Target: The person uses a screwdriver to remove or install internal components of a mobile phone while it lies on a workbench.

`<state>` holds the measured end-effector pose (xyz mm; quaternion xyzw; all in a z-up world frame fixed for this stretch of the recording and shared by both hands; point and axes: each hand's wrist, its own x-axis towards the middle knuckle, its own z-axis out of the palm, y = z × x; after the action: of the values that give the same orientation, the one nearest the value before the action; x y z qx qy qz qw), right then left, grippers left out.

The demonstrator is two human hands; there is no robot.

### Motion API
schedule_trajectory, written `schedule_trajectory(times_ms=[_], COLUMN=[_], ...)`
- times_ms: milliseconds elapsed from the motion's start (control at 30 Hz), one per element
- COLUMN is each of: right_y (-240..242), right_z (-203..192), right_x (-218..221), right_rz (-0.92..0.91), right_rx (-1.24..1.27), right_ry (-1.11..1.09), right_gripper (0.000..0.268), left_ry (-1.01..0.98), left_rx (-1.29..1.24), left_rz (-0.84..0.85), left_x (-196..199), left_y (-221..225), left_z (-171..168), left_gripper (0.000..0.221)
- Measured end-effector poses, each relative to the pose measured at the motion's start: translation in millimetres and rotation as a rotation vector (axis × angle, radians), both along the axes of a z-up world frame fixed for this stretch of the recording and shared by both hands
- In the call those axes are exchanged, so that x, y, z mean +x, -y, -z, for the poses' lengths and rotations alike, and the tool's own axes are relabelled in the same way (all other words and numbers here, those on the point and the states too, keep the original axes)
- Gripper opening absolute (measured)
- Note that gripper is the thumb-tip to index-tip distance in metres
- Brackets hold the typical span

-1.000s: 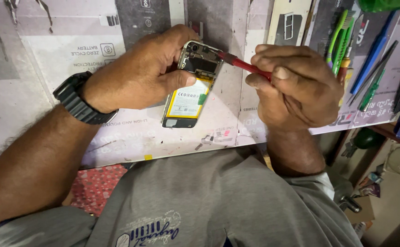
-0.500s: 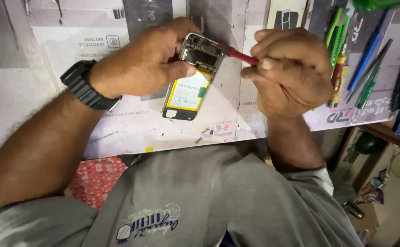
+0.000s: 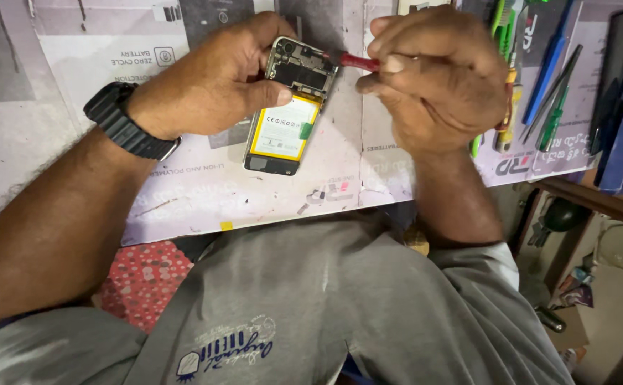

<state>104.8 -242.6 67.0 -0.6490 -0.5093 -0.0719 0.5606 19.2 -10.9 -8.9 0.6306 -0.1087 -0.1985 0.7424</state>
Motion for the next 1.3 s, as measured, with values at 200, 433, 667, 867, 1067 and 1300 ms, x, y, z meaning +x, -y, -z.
schedule_trajectory(times_ms=[200, 433, 667, 867, 1067, 1300], right_y=[6, 3, 1, 4, 6, 7], right_z=[11, 8, 10, 14, 14, 15], right_x=[0, 3, 7, 14, 10, 10], right_rz=[0.005, -0.041, -0.07, -0.067, -0.041, -0.03], right_rx=[0.014, 0.004, 0.028, 0.034, 0.017, 0.026], right_ry=[-0.016, 0.003, 0.087, 0.138, 0.092, 0.049], right_gripper=[0.026, 0.023, 0.03, 0.028, 0.024, 0.024], left_ry=[-0.061, -0.023, -0.008, -0.037, 0.015, -0.014], left_rx=[0.056, 0.025, 0.01, 0.09, 0.045, 0.111], left_rz=[0.003, 0.015, -0.012, 0.006, -0.006, 0.003], left_x=[1, 2, 0, 2, 1, 1], left_y=[0, -1, 0, -1, 0, -2], left_z=[-2, -2, -2, -6, -4, -5], left_gripper=[0.031, 0.032, 0.033, 0.031, 0.031, 0.03])
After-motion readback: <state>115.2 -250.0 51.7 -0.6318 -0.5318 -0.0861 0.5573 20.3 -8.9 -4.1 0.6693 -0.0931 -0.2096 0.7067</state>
